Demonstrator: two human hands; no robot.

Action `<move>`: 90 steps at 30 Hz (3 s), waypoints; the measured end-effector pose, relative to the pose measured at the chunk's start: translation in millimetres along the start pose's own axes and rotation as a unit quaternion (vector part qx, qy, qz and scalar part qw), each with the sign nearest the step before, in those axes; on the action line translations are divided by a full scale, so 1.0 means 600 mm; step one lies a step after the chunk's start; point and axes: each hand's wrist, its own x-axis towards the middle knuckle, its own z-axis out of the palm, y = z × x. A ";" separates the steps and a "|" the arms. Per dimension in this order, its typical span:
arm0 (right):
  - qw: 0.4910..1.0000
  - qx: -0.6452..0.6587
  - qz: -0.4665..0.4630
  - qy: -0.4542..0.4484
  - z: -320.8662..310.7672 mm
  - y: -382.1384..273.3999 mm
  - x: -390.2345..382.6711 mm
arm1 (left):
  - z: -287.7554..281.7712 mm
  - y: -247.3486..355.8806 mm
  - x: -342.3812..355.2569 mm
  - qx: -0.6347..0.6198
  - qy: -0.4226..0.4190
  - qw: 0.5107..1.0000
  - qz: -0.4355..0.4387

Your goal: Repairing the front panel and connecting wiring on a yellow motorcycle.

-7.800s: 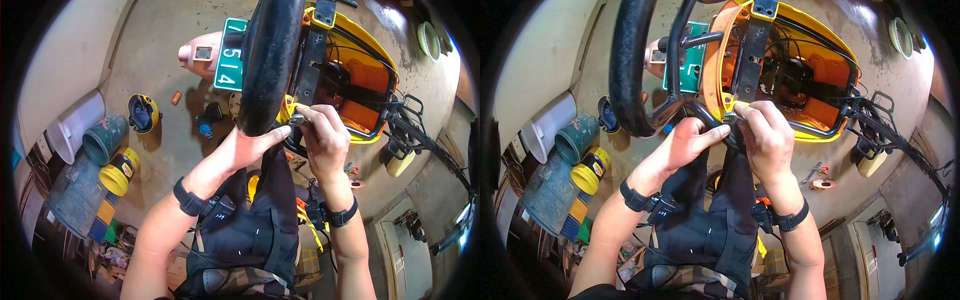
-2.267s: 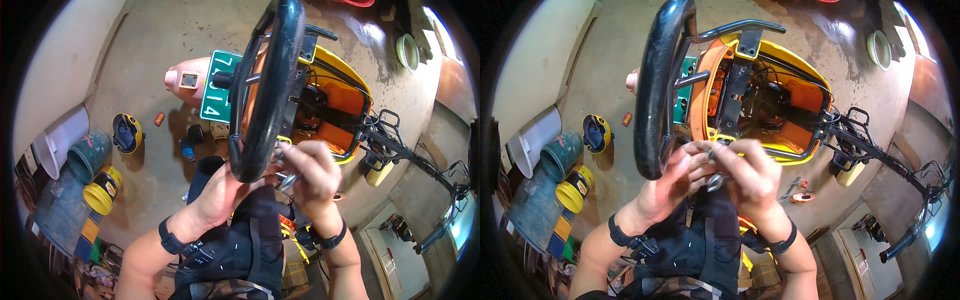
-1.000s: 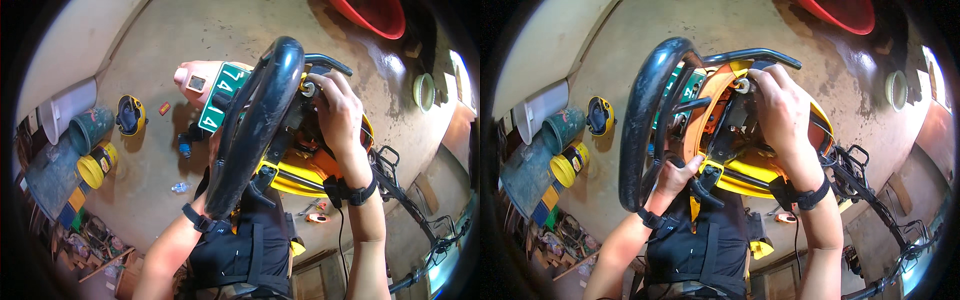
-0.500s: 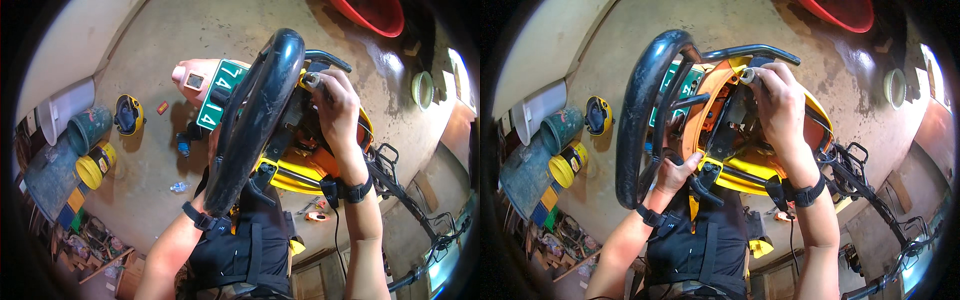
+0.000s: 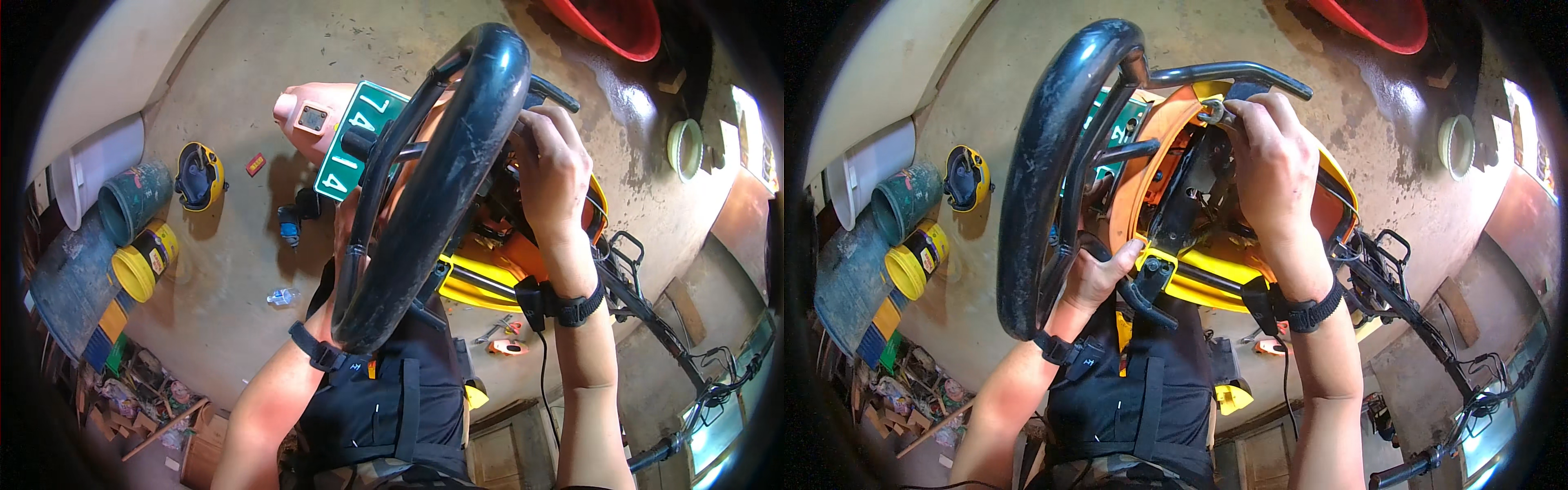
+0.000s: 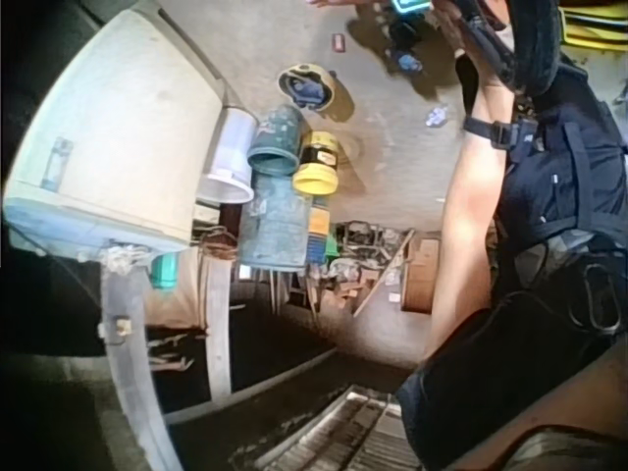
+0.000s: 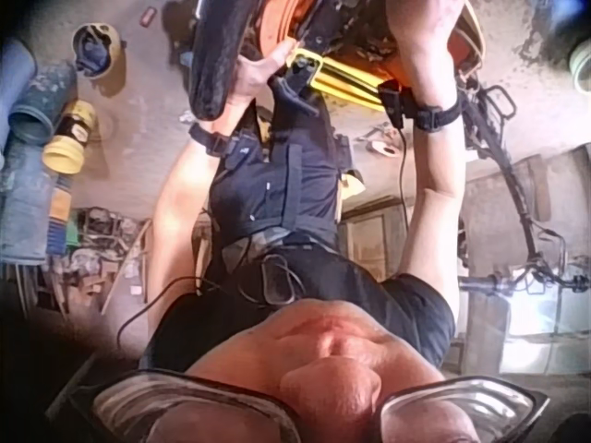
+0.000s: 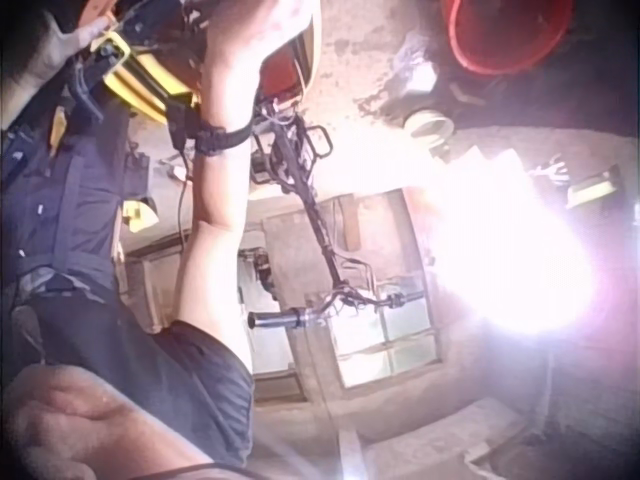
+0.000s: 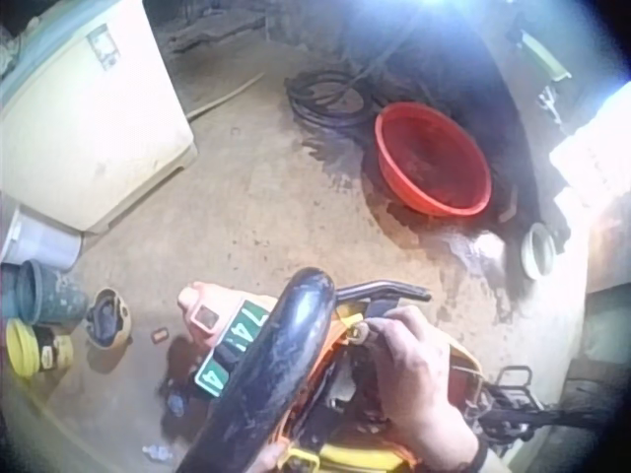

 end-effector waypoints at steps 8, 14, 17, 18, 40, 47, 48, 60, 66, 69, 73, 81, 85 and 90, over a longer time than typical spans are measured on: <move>0.999 0.017 0.026 -0.010 0.001 0.011 0.008 | 0.001 -0.011 0.003 0.036 0.005 0.999 0.007; 0.989 0.138 0.042 -0.014 -0.009 0.015 0.004 | 0.007 0.001 -0.004 0.013 0.024 0.999 0.019; 0.988 0.151 0.023 -0.030 -0.010 0.022 0.003 | 0.007 -0.004 -0.002 0.021 0.029 0.999 0.036; 0.987 0.153 0.021 -0.034 -0.009 0.025 0.003 | 0.004 -0.008 -0.002 0.041 0.017 0.998 0.035; 0.985 0.165 0.055 -0.012 -0.008 0.012 -0.006 | 0.010 -0.034 -0.008 -0.001 0.044 0.998 0.045; 0.991 0.123 0.057 -0.003 -0.001 0.011 -0.006 | -0.001 -0.006 -0.005 0.058 -0.003 0.998 -0.021; 0.989 0.131 0.061 0.002 0.000 0.010 -0.005 | -0.004 -0.005 -0.003 0.020 -0.022 0.999 -0.043; 0.992 0.093 0.087 0.017 0.012 0.005 -0.013 | -0.004 -0.026 0.005 -0.017 -0.039 0.999 0.008; 0.978 0.191 0.080 -0.019 0.003 0.013 0.002 | -0.048 0.018 -0.027 0.074 -0.066 0.995 0.024; 0.978 0.188 0.060 -0.062 -0.009 0.022 0.007 | -0.112 0.043 -0.039 0.120 -0.110 0.986 0.045; 0.988 0.142 0.027 -0.055 -0.006 0.028 0.007 | -0.195 0.135 -0.067 0.018 -0.168 0.985 -0.037; 0.997 0.068 0.042 0.021 0.015 0.013 -0.014 | -0.204 0.314 -0.012 -0.021 -0.284 0.939 0.192; 0.993 0.052 0.076 0.076 0.028 -0.010 -0.021 | -0.181 0.340 0.023 -0.038 -0.329 0.917 0.223; 0.978 0.110 0.170 0.054 0.028 -0.018 -0.020 | -0.180 0.358 0.028 -0.051 -0.353 0.900 0.250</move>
